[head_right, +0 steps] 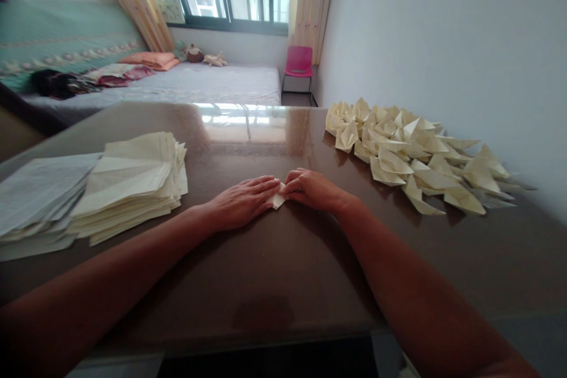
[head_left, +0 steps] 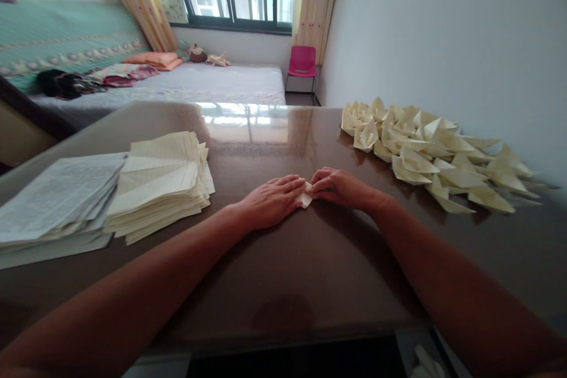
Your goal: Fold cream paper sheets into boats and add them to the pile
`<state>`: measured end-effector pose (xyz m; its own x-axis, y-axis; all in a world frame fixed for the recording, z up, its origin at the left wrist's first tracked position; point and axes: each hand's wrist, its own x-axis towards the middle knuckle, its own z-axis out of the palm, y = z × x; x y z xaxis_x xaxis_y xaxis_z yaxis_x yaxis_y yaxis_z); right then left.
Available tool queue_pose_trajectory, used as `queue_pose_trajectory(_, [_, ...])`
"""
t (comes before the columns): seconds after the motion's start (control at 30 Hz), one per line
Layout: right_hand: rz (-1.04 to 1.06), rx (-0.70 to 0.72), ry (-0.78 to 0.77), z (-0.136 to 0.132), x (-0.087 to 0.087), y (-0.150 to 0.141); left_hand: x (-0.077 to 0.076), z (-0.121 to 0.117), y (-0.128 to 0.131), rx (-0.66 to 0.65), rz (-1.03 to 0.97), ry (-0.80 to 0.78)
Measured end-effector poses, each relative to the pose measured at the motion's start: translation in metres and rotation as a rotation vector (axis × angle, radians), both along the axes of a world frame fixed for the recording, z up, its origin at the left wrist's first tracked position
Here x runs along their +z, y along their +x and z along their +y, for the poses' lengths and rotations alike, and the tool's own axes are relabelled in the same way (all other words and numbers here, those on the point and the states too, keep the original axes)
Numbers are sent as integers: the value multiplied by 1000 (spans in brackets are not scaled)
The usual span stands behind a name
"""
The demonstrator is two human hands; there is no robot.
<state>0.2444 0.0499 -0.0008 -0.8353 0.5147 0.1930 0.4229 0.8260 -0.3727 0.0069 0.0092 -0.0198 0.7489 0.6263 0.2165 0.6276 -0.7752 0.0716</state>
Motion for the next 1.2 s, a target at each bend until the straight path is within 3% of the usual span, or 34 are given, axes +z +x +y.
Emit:
queue_pose_trajectory(0.1, [-1,-3,-9,-1,0,-1,-3,2,-2,53,41,-133])
queue_pose_trajectory(0.2, [28,-93,-7,-3,-4,-7,-3,2,-2,95,52,-186])
queue_pose_trajectory(0.3, [48,-207,27,-4,-12,-13,-5,1,0,121,57,-195])
queue_pose_trajectory(0.43, [6,-242,64,-6,-16,-18,-6,1,0,191,33,-143])
queue_pose_trajectory(0.5, [-27,-247,101,-8,-15,-18,-1,3,-3,153,-11,-86])
queue_pose_trajectory(0.67, [-45,-251,182,-11,-12,-22,15,7,-10,-84,-65,-38])
queue_pose_trajectory(0.83, [38,-150,54,-9,-12,-22,16,7,-13,-131,-33,5])
queue_pose_trajectory(1.03, [43,-57,-163,-6,-1,-10,17,7,-13,-136,51,91])
queue_pose_trajectory(1.2, [62,-28,-179,-4,1,-6,16,7,-11,-71,-6,47])
